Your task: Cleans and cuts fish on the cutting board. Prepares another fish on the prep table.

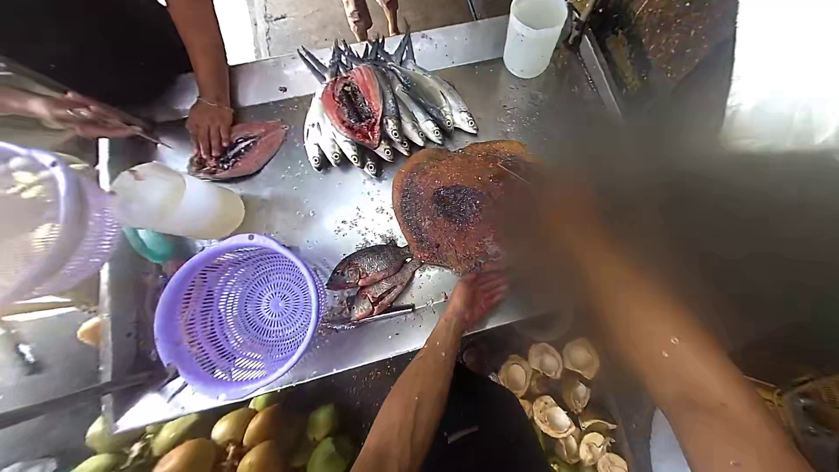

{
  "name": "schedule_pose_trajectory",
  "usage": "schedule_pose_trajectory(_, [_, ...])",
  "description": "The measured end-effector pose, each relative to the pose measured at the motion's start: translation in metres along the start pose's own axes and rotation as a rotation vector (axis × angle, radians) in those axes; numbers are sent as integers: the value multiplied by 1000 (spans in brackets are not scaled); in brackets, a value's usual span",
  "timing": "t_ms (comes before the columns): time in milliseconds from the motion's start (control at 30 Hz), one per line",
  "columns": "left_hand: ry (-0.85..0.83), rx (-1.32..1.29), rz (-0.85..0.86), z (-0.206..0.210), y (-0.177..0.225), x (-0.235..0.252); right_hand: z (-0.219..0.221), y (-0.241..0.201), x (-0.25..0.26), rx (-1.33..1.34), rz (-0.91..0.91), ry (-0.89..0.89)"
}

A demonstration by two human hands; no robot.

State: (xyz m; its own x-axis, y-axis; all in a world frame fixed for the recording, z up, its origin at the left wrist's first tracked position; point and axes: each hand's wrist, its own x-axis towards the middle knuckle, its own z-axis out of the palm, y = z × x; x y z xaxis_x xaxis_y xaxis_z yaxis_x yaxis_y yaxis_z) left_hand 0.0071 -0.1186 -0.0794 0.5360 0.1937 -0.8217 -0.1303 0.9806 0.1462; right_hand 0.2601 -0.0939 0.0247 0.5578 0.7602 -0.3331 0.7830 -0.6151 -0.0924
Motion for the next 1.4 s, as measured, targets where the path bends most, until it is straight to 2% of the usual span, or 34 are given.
schedule_pose_trajectory(67, [30,-98,-27,6,5,3,10,-15,-5,-45,-37,-36])
schedule_pose_trajectory(267, [53,-166,-90,5,12,9,41,-18,-110,-170,-174,-299])
schedule_pose_trajectory(400, [74,-162,-71,1,12,13,23,-25,-171,-137,-130,-398])
schedule_pose_trajectory(500, [44,-230,-81,3,13,16,3,-14,-157,-54,4,-316])
schedule_pose_trajectory(633, [64,-252,-64,2,9,18,19,3,-108,-25,217,-274])
schedule_pose_trajectory(700, [53,-247,-64,0,9,20,29,-7,-119,-67,182,-317])
schedule_pose_trajectory(800, [64,-205,-71,-4,9,18,39,-34,-172,-108,80,-424])
schedule_pose_trajectory(900, [74,-147,-71,-5,13,16,16,-45,-194,-110,35,-445])
schedule_pose_trajectory(1033, [89,-198,-74,-5,16,14,-9,-54,-141,-64,3,-306])
schedule_pose_trajectory(1100, [98,-211,-62,-5,13,16,8,-56,-105,-49,31,-225])
schedule_pose_trajectory(1167, [99,-206,-45,-4,13,16,28,-56,-93,-61,6,-204])
schedule_pose_trajectory(1300, [84,-164,-5,-5,13,14,53,-51,-156,-77,-143,-354])
schedule_pose_trajectory(1400, [-22,-180,30,-15,10,20,42,-39,-210,-40,-105,-362])
